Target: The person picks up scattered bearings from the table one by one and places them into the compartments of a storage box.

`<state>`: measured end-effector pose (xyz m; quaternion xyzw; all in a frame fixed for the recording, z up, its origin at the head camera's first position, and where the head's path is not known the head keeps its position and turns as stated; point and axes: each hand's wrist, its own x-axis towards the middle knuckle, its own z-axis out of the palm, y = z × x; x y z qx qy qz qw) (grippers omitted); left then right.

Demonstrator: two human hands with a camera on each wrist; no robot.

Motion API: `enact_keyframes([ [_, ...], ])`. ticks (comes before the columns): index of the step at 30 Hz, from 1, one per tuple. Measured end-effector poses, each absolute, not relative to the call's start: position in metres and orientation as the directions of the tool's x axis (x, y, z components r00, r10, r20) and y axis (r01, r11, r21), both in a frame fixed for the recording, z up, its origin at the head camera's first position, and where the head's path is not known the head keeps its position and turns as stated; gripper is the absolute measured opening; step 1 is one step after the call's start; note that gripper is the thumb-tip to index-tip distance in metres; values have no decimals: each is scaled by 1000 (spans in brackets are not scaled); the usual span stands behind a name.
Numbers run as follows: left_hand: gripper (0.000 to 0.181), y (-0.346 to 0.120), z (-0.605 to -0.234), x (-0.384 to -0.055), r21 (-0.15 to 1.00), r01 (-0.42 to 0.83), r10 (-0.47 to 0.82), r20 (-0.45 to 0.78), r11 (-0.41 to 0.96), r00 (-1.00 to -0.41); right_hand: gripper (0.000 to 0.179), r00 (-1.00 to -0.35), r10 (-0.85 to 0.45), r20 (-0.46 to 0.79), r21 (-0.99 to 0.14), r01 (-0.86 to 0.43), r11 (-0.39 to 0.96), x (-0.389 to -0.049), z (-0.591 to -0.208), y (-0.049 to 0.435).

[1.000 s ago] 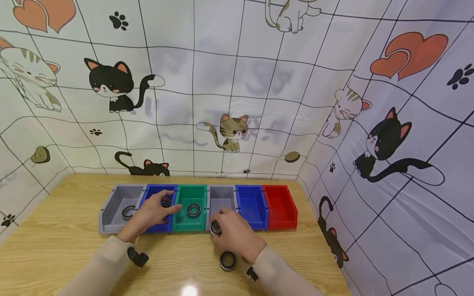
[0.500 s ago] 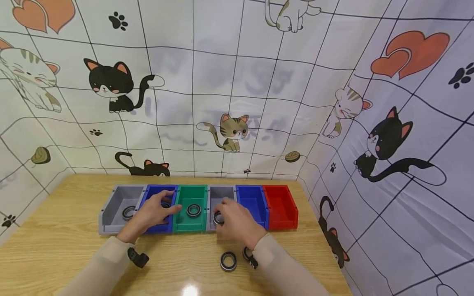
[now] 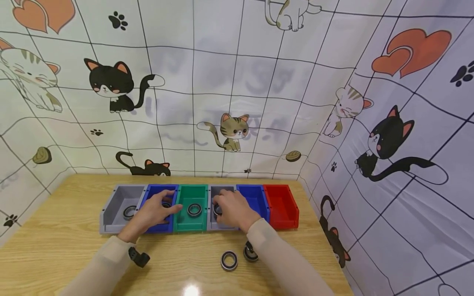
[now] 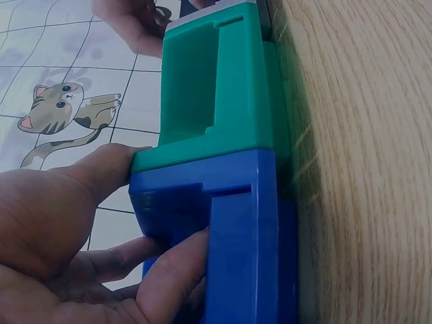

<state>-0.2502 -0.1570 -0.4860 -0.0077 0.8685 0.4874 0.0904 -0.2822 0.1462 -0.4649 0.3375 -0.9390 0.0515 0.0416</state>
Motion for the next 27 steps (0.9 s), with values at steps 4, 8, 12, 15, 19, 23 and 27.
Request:
enact_keyframes([
  [4, 79, -157, -485, -250, 843, -103, 72, -165, 528, -984, 49, -766, -638, 81, 3, -640, 768, -292, -468, 142],
  [8, 80, -156, -484, -250, 843, -102, 72, -164, 527, -984, 55, -770, -636, 45, 45, -635, 771, -299, -471, 139],
  [12, 80, -157, -484, -251, 844, -102, 71, -163, 526, -984, 57, -770, -637, 27, 53, -635, 770, -304, -475, 137],
  [15, 80, -157, -484, -251, 844, -100, 71, -161, 527, -984, 56, -764, -644, 36, 54, -642, 765, -309, -483, 139],
  [19, 80, -157, -484, -249, 843, -99, 69, -159, 528, -985, 55, -753, -656, 51, 60, -653, 755, -316, -494, 142],
  [23, 79, -156, -484, -249, 843, -102, 67, -161, 528, -985, 52, -764, -645, 32, 50, -643, 764, -309, -487, 140],
  [27, 79, -156, -484, -248, 845, -106, 63, -163, 524, -985, 51, -770, -637, 26, 58, -635, 770, -303, -483, 139],
])
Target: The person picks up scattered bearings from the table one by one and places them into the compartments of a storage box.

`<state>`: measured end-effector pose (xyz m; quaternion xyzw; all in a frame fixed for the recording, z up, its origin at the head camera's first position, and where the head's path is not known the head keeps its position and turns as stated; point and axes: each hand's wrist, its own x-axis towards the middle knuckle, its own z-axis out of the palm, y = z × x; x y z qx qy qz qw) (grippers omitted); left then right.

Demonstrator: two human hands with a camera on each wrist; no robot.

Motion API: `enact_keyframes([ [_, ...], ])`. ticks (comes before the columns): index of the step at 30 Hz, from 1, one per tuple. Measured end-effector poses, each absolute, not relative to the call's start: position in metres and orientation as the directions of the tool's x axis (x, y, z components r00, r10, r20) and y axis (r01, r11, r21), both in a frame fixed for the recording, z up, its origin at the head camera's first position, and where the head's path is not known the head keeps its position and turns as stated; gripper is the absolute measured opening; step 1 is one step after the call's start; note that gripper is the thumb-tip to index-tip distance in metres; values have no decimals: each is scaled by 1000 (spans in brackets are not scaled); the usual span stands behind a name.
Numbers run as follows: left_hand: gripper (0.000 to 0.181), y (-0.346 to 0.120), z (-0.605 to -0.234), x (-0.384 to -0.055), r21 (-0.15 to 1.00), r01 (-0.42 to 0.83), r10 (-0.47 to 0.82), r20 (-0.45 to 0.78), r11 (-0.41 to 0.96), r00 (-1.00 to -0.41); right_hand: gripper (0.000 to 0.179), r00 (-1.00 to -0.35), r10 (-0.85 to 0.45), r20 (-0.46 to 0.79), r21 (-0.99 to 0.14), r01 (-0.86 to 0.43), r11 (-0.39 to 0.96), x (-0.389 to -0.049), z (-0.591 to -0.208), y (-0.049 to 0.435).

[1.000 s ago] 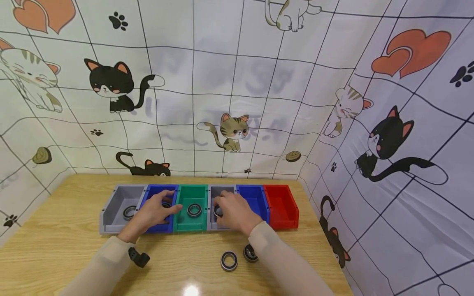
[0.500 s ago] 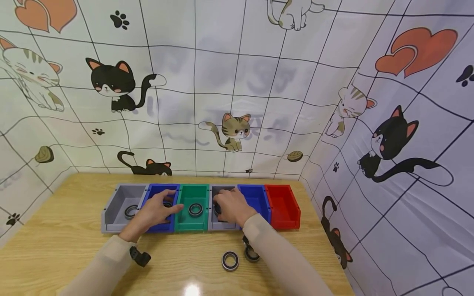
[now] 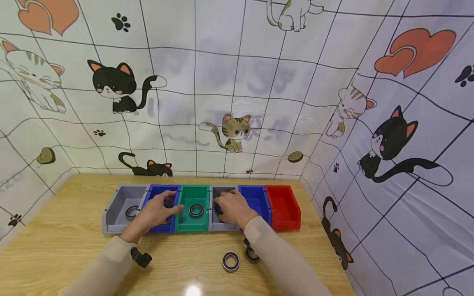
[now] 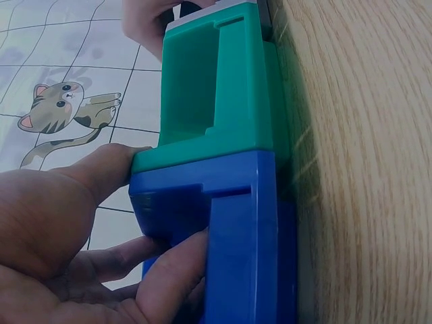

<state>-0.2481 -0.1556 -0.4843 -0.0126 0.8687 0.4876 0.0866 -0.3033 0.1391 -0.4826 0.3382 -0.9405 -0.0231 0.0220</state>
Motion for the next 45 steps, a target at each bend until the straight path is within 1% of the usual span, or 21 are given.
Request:
enact_keyframes([
  [3, 79, -155, -485, -248, 844, -108, 60, -163, 526, -985, 51, -772, -635, 31, 48, -634, 772, -300, -481, 140],
  [10, 78, -155, -484, -248, 840, -106, 58, -160, 533, -985, 47, -761, -642, 91, -37, -647, 762, -288, -475, 146],
  [18, 78, -155, -483, -247, 839, -108, 57, -163, 533, -985, 36, -732, -657, 182, -42, -673, 738, -266, -472, 158],
  [24, 79, -156, -484, -249, 834, -109, 59, -167, 541, -984, 33, -729, -649, 217, -70, -675, 734, -245, -470, 165],
  [28, 79, -156, -485, -250, 836, -110, 59, -167, 538, -984, 35, -734, -646, 210, -98, -673, 733, -231, -469, 169],
  [37, 80, -156, -483, -250, 837, -109, 60, -166, 536, -984, 33, -751, -641, 158, -171, -660, 731, -204, -468, 183],
  [42, 80, -155, -483, -249, 836, -109, 58, -166, 538, -984, 33, -731, -668, 135, -211, -680, 702, -193, -476, 195],
  [45, 80, -155, -483, -249, 837, -110, 61, -168, 536, -984, 34, -716, -692, 94, -244, -690, 681, -185, -481, 202],
])
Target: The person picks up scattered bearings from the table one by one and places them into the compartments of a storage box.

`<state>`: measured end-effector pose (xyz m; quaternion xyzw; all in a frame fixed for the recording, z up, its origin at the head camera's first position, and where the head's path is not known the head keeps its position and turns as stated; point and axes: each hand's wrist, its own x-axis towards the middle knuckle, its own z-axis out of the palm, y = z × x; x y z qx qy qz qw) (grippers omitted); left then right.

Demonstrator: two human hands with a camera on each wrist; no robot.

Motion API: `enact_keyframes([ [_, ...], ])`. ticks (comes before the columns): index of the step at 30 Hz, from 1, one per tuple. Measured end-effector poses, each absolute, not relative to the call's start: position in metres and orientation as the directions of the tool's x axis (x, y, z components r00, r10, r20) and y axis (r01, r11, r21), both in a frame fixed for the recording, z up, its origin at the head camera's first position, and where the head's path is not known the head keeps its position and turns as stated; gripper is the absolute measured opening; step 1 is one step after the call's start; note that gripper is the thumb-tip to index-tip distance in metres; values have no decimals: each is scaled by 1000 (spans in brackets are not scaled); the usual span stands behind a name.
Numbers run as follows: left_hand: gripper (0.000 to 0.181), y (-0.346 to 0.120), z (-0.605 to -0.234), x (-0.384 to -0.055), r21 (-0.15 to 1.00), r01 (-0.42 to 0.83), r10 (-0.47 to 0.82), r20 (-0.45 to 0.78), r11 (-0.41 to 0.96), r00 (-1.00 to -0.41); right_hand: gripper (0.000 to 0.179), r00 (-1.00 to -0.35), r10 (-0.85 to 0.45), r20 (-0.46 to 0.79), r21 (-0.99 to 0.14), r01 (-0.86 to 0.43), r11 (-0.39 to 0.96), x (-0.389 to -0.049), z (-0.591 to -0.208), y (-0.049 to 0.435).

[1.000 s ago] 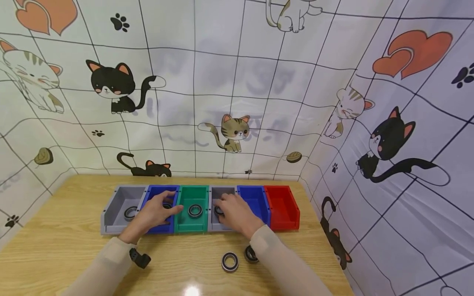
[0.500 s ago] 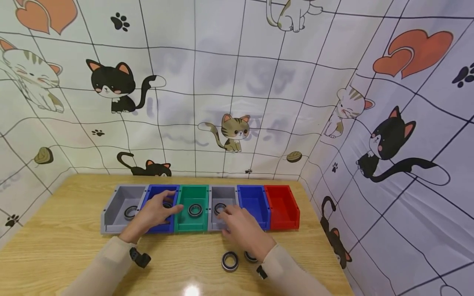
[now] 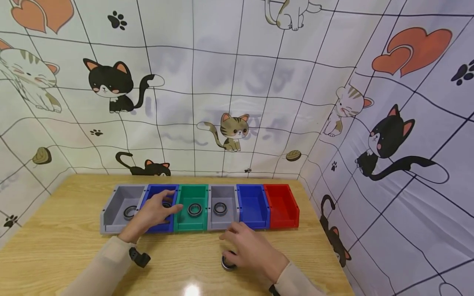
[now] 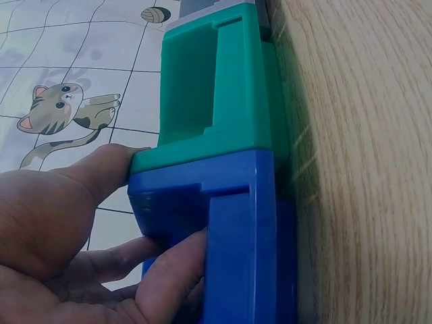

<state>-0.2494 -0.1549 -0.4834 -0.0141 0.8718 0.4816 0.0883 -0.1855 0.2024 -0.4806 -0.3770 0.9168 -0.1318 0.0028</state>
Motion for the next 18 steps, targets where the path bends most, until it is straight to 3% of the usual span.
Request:
enact_keyframes([
  [18, 79, -158, -488, -250, 841, -95, 74, -158, 533, -985, 49, -659, -736, -154, -392, -643, 658, -170, -498, 221],
])
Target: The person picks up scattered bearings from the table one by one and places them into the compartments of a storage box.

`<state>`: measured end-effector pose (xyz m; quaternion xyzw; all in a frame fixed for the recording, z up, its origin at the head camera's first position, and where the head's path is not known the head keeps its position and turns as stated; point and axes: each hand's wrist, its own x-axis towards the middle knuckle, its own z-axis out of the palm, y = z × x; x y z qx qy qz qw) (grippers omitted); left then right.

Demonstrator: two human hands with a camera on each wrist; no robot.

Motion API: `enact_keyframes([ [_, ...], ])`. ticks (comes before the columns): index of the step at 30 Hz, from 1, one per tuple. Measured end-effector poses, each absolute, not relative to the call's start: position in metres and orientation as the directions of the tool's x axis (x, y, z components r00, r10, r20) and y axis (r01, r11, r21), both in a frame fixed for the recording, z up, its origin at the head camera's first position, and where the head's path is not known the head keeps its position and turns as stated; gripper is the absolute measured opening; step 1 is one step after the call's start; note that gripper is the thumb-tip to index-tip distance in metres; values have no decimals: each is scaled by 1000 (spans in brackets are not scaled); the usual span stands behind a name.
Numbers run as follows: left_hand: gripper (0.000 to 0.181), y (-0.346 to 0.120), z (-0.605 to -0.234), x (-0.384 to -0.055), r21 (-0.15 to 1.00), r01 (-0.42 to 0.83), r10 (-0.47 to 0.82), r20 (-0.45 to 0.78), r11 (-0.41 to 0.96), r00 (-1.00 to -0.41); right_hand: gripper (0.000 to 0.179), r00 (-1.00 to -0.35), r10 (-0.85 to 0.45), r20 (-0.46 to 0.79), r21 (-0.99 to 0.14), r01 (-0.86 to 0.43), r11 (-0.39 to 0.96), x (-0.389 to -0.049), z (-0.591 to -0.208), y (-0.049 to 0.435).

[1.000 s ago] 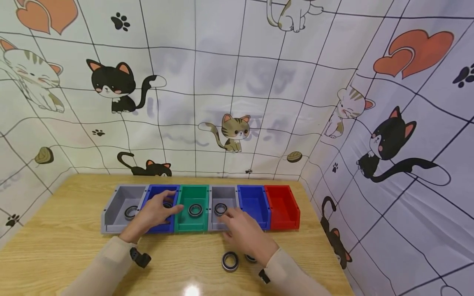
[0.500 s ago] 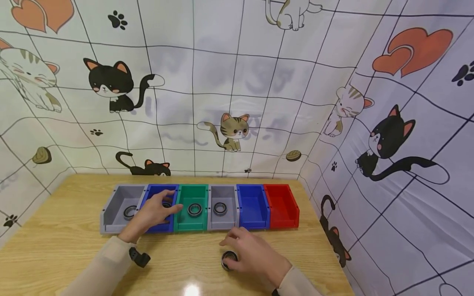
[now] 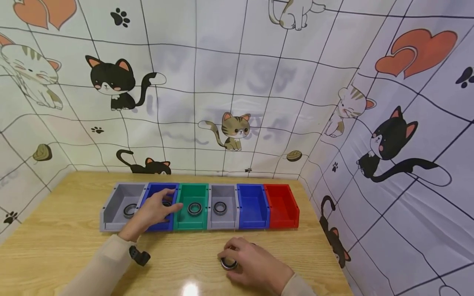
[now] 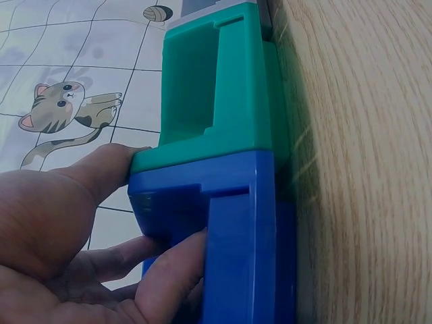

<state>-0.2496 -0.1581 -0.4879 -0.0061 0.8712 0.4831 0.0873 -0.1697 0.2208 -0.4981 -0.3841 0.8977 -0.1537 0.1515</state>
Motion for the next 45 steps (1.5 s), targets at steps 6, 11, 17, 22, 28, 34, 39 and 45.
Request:
enact_keyframes([
  [6, 80, -157, -489, -251, 836, -90, 76, -156, 542, -985, 45, -654, -746, -129, -386, -659, 645, -169, -501, 220],
  [11, 80, -157, -490, -252, 836, -88, 75, -153, 541, -985, 42, -647, -754, -110, -372, -677, 635, -169, -501, 219],
  [17, 80, -157, -489, -252, 839, -90, 76, -155, 537, -985, 40, -621, -782, -47, -338, -727, 597, -170, -503, 219],
  [22, 80, -156, -488, -252, 834, -90, 74, -155, 545, -985, 39, -611, -791, -30, -334, -740, 584, -171, -504, 219],
  [28, 80, -157, -486, -251, 832, -96, 72, -160, 546, -985, 41, -617, -786, -46, -344, -729, 592, -172, -502, 218],
  [34, 80, -157, -484, -251, 834, -97, 73, -162, 544, -984, 39, -622, -782, -46, -333, -728, 599, -173, -502, 216],
  [39, 80, -157, -484, -251, 828, -97, 69, -161, 552, -984, 39, -630, -775, -57, -333, -720, 609, -173, -501, 215],
  [45, 80, -158, -487, -252, 824, -92, 68, -156, 559, -985, 38, -623, -782, -22, -323, -736, 595, -173, -502, 216],
])
